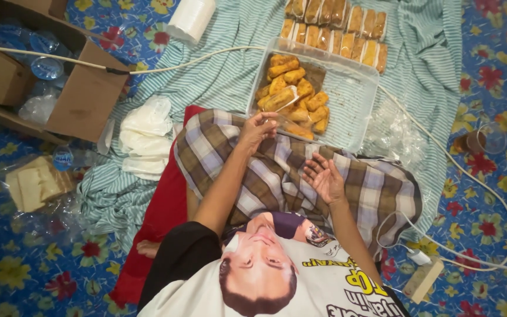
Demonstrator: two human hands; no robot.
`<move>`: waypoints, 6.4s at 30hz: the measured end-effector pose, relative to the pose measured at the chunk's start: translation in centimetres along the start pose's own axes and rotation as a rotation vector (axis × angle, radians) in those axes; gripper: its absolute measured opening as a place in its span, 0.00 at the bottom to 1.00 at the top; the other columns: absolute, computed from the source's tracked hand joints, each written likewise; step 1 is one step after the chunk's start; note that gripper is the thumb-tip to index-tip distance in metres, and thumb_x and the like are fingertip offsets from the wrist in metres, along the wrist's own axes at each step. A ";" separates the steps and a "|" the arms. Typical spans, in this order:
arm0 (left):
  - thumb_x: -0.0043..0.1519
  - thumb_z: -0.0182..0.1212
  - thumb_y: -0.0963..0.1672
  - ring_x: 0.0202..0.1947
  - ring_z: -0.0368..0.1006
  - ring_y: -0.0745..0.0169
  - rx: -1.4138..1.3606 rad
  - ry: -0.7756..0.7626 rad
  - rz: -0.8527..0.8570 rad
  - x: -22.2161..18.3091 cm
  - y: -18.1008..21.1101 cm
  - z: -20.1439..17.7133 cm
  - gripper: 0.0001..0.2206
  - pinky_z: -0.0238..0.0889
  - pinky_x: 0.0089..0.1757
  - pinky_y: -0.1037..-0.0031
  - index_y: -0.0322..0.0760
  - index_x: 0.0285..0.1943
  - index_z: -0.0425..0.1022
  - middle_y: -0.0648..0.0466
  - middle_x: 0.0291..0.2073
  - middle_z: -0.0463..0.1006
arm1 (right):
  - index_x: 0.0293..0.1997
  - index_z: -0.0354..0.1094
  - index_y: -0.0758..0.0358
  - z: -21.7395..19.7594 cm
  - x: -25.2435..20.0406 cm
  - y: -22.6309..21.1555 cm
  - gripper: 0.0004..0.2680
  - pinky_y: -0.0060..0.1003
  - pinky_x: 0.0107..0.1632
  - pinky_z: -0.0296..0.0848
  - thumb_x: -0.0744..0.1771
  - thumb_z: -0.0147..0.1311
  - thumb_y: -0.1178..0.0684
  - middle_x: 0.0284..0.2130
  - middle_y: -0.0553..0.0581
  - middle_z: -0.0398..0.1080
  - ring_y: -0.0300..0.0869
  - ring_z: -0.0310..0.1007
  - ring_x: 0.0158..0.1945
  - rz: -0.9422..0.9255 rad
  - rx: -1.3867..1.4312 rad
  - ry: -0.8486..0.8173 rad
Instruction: The person is individually packaging fried snacks into small plastic bags while sitting on the floor.
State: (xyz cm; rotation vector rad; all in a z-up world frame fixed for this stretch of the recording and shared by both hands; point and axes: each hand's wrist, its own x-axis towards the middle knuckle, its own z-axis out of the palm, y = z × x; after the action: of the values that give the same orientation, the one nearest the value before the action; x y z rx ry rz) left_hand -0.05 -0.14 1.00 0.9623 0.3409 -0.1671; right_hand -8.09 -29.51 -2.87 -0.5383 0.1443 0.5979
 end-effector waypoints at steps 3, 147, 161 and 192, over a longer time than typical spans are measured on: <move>0.58 0.70 0.38 0.27 0.81 0.62 0.002 -0.001 0.008 0.2 -0.3 -0.2 0.16 0.80 0.32 0.74 0.35 0.55 0.80 0.49 0.30 0.80 | 0.68 0.61 0.58 0.1 0.0 0.0 0.21 0.58 0.59 0.72 0.71 0.42 0.37 0.54 0.66 0.73 0.58 0.75 0.57 0.000 0.000 -0.003; 0.34 0.86 0.54 0.47 0.73 0.39 1.713 0.176 0.649 8.5 0.5 1.8 0.45 0.71 0.46 0.52 0.38 0.60 0.67 0.44 0.45 0.75 | 0.56 0.73 0.60 10.7 4.6 -8.9 0.21 0.49 0.64 0.75 0.66 0.55 0.35 0.44 0.56 0.79 0.48 0.79 0.52 -0.361 0.301 0.281; 0.44 0.80 0.49 0.39 0.75 0.45 1.607 0.161 0.887 9.8 -0.2 0.4 0.24 0.72 0.40 0.63 0.43 0.44 0.70 0.47 0.36 0.72 | 0.55 0.74 0.62 10.8 4.6 -9.1 0.23 0.51 0.62 0.76 0.64 0.57 0.33 0.43 0.58 0.79 0.50 0.80 0.51 -0.347 0.348 0.335; 0.50 0.75 0.50 0.42 0.79 0.46 1.254 0.045 0.670 0.9 4.3 3.9 0.21 0.71 0.45 0.62 0.52 0.48 0.70 0.52 0.36 0.77 | 0.57 0.73 0.61 17.1 0.9 -11.4 0.25 0.51 0.64 0.74 0.62 0.57 0.31 0.45 0.60 0.79 0.51 0.80 0.53 -0.424 0.286 0.195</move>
State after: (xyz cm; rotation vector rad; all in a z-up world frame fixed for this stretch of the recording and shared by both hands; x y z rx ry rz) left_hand 2.81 -0.96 6.05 2.2621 -0.1160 0.3075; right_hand -1.27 -28.05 16.49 -0.3325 0.2870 0.1066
